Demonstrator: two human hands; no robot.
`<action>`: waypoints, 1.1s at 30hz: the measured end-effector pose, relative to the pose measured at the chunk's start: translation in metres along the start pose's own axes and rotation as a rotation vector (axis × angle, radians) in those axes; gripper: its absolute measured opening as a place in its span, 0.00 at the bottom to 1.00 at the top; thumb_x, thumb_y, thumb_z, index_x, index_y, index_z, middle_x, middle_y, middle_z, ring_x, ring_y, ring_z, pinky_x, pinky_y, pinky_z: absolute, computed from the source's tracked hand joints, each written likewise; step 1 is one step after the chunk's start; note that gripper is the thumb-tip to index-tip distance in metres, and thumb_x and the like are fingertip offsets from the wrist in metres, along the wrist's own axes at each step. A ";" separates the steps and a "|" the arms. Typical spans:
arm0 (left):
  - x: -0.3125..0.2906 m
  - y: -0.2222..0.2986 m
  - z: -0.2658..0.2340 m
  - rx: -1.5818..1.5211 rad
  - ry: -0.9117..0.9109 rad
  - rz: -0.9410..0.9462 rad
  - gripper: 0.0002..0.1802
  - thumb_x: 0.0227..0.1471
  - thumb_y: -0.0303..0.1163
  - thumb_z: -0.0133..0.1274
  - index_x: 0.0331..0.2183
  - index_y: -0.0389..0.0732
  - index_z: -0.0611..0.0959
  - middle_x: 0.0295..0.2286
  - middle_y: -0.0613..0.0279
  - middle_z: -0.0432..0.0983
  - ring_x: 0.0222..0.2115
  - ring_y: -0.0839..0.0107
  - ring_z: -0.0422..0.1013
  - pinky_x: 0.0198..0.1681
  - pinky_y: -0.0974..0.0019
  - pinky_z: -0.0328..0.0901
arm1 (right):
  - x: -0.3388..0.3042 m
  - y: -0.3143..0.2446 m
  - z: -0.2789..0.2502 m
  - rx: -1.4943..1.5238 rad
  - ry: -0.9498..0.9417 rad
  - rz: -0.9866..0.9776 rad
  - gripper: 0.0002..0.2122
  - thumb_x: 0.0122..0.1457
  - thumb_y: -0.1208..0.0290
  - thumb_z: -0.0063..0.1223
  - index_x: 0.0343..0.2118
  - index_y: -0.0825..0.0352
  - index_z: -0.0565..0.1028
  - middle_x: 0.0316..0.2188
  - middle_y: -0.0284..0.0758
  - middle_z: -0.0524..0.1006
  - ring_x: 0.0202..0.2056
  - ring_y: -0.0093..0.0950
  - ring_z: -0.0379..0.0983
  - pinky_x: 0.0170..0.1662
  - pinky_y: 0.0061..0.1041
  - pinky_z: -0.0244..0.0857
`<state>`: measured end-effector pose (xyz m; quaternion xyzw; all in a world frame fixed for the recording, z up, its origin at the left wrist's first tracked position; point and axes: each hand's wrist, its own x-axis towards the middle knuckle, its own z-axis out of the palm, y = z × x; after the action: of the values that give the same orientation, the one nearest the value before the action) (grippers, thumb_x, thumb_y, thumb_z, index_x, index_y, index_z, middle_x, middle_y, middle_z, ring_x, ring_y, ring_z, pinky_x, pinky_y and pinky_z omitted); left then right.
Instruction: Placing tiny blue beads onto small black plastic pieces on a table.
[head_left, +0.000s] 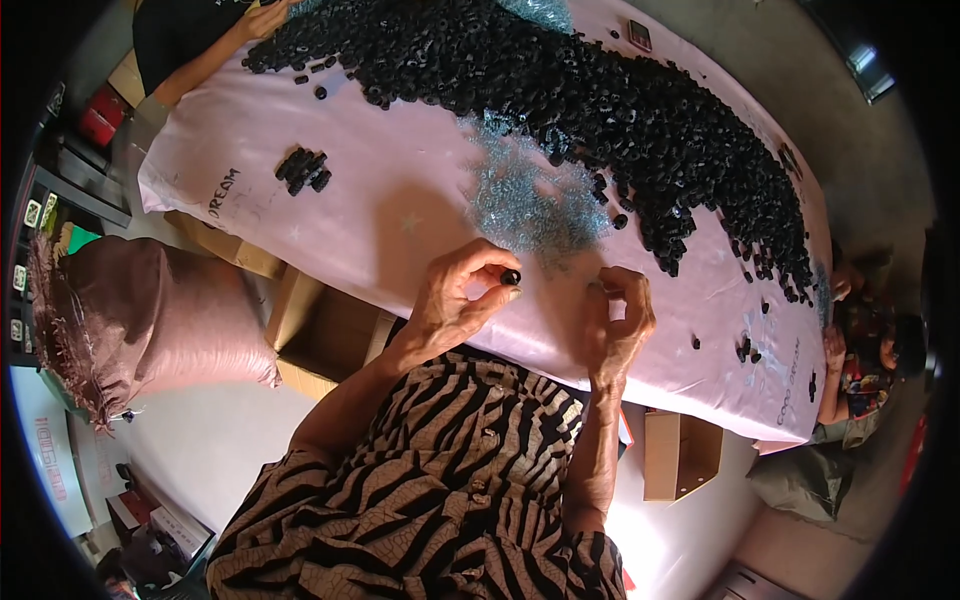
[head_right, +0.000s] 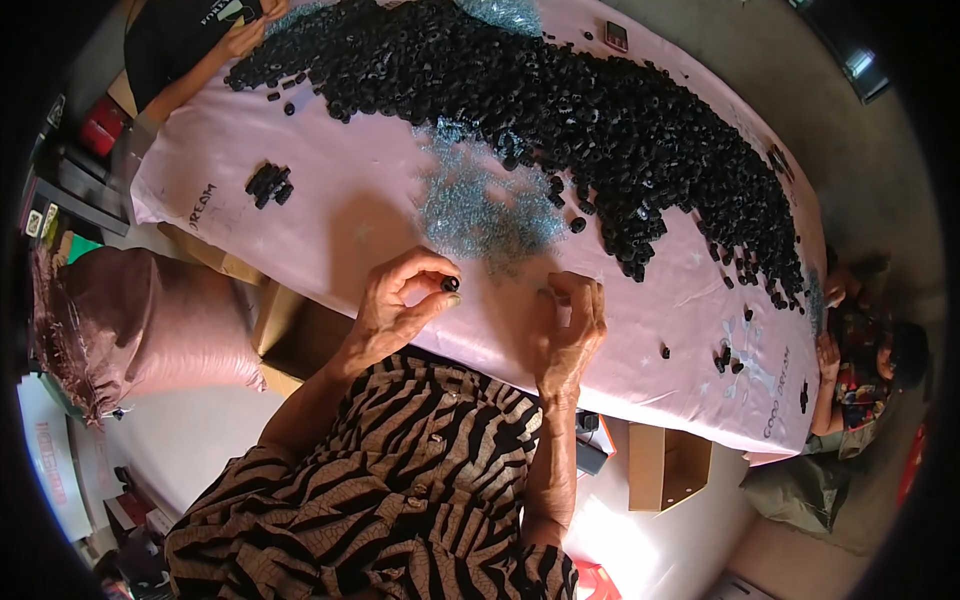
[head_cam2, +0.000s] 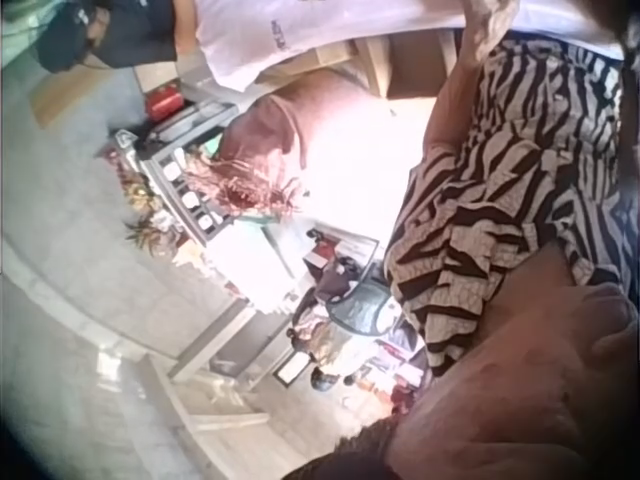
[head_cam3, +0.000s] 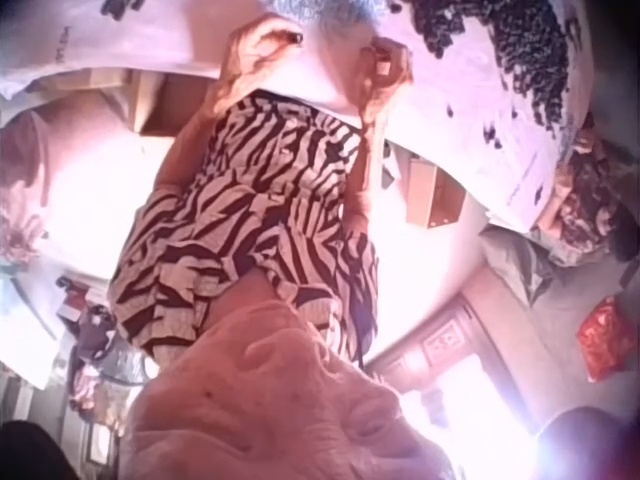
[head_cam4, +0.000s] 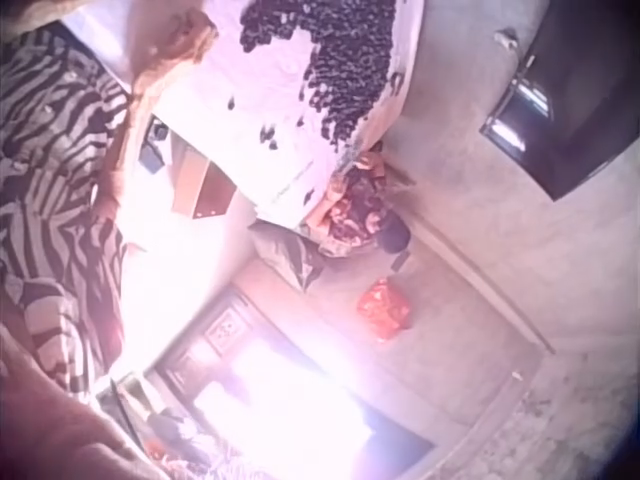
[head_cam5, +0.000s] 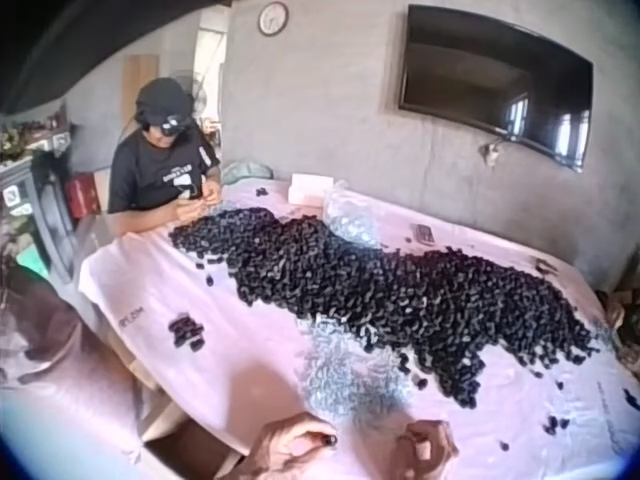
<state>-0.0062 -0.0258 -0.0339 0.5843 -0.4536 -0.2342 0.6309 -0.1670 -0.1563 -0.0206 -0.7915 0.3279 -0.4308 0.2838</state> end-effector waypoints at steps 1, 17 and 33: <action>0.001 0.000 0.000 0.022 0.002 0.033 0.13 0.46 0.17 0.57 0.37 0.34 0.79 0.34 0.58 0.76 0.34 0.72 0.75 0.39 0.71 0.73 | 0.000 0.000 0.000 -0.003 0.011 -0.031 0.08 0.47 0.83 0.50 0.32 0.72 0.75 0.26 0.37 0.76 0.28 0.27 0.75 0.33 0.25 0.69; 0.001 -0.001 0.003 0.009 -0.036 0.038 0.12 0.47 0.16 0.56 0.38 0.33 0.80 0.32 0.57 0.78 0.32 0.73 0.75 0.36 0.72 0.72 | -0.003 -0.002 -0.002 0.116 -0.011 0.122 0.13 0.51 0.81 0.50 0.41 0.71 0.73 0.31 0.39 0.79 0.31 0.29 0.77 0.37 0.27 0.70; 0.007 0.002 0.007 0.081 -0.029 0.170 0.11 0.44 0.17 0.59 0.34 0.37 0.81 0.32 0.58 0.77 0.27 0.76 0.74 0.29 0.74 0.72 | 0.002 0.002 -0.007 0.164 -0.090 0.014 0.08 0.51 0.83 0.45 0.33 0.71 0.75 0.27 0.34 0.76 0.29 0.22 0.71 0.35 0.20 0.66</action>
<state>-0.0094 -0.0350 -0.0308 0.5650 -0.5198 -0.1698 0.6178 -0.1727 -0.1604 -0.0178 -0.7817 0.2841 -0.4183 0.3651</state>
